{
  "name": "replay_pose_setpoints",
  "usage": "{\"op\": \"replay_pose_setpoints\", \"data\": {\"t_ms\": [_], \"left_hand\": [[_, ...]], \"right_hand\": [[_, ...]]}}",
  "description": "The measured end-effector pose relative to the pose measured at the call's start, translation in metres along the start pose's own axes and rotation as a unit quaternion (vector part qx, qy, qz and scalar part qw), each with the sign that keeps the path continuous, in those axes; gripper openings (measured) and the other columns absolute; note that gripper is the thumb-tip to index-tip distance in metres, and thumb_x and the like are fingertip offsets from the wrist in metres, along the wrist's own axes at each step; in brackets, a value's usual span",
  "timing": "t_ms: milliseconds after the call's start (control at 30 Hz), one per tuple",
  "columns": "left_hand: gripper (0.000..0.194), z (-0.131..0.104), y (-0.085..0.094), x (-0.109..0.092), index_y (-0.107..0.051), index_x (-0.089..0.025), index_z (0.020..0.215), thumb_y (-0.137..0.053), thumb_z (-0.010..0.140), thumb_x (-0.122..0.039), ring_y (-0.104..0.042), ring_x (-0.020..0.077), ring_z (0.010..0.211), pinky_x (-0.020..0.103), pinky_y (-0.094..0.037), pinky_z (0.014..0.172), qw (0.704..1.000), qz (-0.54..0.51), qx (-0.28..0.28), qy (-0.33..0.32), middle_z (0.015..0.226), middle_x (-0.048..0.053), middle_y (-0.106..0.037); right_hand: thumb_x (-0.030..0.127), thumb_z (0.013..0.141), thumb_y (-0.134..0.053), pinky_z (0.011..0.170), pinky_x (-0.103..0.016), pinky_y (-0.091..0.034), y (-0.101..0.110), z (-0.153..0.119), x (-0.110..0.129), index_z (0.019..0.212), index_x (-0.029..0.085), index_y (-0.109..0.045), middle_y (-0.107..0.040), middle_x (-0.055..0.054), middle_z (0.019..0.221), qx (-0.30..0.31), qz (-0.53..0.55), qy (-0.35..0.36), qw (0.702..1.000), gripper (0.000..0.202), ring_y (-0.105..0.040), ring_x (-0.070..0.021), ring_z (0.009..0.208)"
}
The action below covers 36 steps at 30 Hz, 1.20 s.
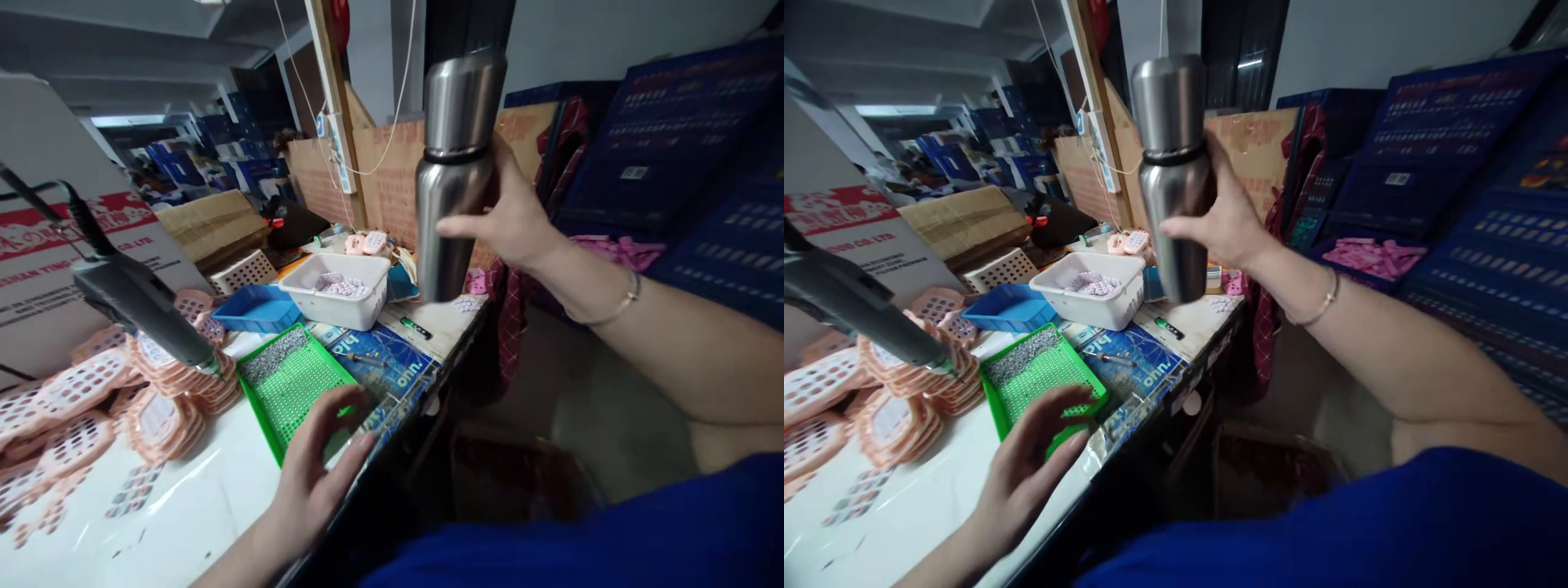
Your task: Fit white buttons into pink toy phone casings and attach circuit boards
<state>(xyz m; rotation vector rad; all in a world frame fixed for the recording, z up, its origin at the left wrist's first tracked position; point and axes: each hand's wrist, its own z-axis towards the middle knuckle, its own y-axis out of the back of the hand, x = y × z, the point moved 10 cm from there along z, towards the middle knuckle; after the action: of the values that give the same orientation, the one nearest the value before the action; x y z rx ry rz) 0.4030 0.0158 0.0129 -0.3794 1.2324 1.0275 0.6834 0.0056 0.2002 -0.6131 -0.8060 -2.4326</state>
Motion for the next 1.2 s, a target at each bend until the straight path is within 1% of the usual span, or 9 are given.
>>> {"op": "replay_pose_setpoints", "data": {"t_ms": [133,300,433,567,700,833,933,1000,1200], "left_hand": [[0.081,0.037,-0.035,-0.030,-0.037,-0.025,0.134,-0.079,0.067,-0.044,-0.045,0.0286,0.131,0.043,-0.040,0.108,0.991,-0.128,0.019,-0.035,0.142,0.013,-0.047],[0.091,0.021,-0.049,-0.040,-0.036,-0.019,0.131,-0.085,0.057,-0.042,-0.061,0.0309,0.111,0.045,-0.050,0.096,0.983,-0.174,0.056,-0.034,0.120,0.013,-0.063],[0.086,-0.001,-0.041,-0.025,-0.039,-0.016,0.130,-0.082,0.058,-0.040,-0.064,0.0315,0.103,0.046,-0.051,0.092,0.993,-0.115,0.031,-0.004,0.112,0.013,-0.064],[0.090,-0.015,-0.042,-0.010,-0.039,-0.015,0.131,-0.081,0.057,-0.043,-0.059,0.0337,0.111,0.050,-0.048,0.096,0.997,-0.068,0.035,0.003,0.118,0.015,-0.060],[0.095,-0.027,-0.058,0.007,-0.034,-0.016,0.137,-0.081,0.058,-0.043,-0.055,0.0356,0.117,0.053,-0.044,0.099,0.994,-0.053,0.090,0.022,0.128,0.018,-0.055],[0.093,-0.034,-0.062,0.020,-0.035,-0.015,0.134,-0.080,0.058,-0.044,-0.055,0.0347,0.117,0.053,-0.043,0.100,0.993,-0.057,0.098,0.045,0.128,0.018,-0.055],[0.087,-0.036,-0.063,0.025,-0.038,-0.015,0.130,-0.079,0.059,-0.045,-0.060,0.0317,0.111,0.049,-0.047,0.096,0.990,-0.070,0.105,0.058,0.119,0.015,-0.061],[0.086,-0.035,-0.060,0.029,-0.040,-0.015,0.128,-0.079,0.058,-0.045,-0.063,0.0309,0.106,0.048,-0.050,0.094,0.990,-0.068,0.101,0.064,0.114,0.014,-0.064],[0.078,-0.038,-0.052,0.044,-0.046,-0.014,0.125,-0.080,0.062,-0.043,-0.065,0.0307,0.101,0.049,-0.051,0.093,0.990,-0.044,0.088,0.096,0.106,0.013,-0.067]], "right_hand": [[0.032,0.060,-0.081,0.100,-0.045,-0.050,-0.035,-0.080,0.054,0.137,0.025,-0.037,-0.056,-0.006,0.128,0.113,0.108,-0.030,0.987,0.089,-0.057,-0.0256,0.116],[0.024,0.063,-0.081,0.101,-0.036,-0.050,-0.069,-0.145,0.086,0.136,0.032,-0.037,-0.054,-0.003,0.134,0.186,0.209,-0.045,0.959,0.086,-0.058,-0.0199,0.116],[0.039,0.065,-0.082,0.105,-0.037,-0.045,-0.067,-0.146,0.096,0.139,0.031,-0.039,-0.050,-0.004,0.140,0.247,0.161,-0.033,0.955,0.086,-0.051,-0.0223,0.127],[0.056,0.065,-0.077,0.093,-0.033,-0.050,-0.043,-0.120,0.114,0.124,0.030,-0.057,-0.064,-0.002,0.118,0.223,0.085,0.003,0.971,0.067,-0.059,-0.0229,0.116],[0.051,0.058,-0.082,0.074,-0.026,-0.050,-0.049,-0.112,0.142,0.098,0.026,-0.069,-0.067,0.002,0.081,0.251,0.025,0.066,0.966,0.049,-0.065,-0.0182,0.086],[0.037,0.064,-0.081,0.066,-0.021,-0.045,-0.059,-0.116,0.154,0.088,0.023,-0.068,-0.063,0.004,0.078,0.306,-0.011,0.100,0.947,0.030,-0.059,-0.0116,0.074],[0.034,0.066,-0.079,0.068,-0.019,-0.044,-0.046,-0.105,0.143,0.091,0.020,-0.065,-0.060,0.005,0.080,0.279,0.046,0.058,0.957,0.032,-0.058,-0.0107,0.080],[0.035,0.069,-0.077,0.069,-0.020,-0.046,-0.038,-0.094,0.118,0.094,0.017,-0.062,-0.059,0.004,0.081,0.238,0.100,0.006,0.966,0.035,-0.058,-0.0110,0.083],[0.054,0.067,-0.073,0.083,-0.033,-0.053,-0.029,-0.088,-0.021,0.097,0.020,-0.054,-0.061,0.000,0.090,0.058,0.203,-0.166,0.963,0.050,-0.061,-0.0147,0.090]]}}
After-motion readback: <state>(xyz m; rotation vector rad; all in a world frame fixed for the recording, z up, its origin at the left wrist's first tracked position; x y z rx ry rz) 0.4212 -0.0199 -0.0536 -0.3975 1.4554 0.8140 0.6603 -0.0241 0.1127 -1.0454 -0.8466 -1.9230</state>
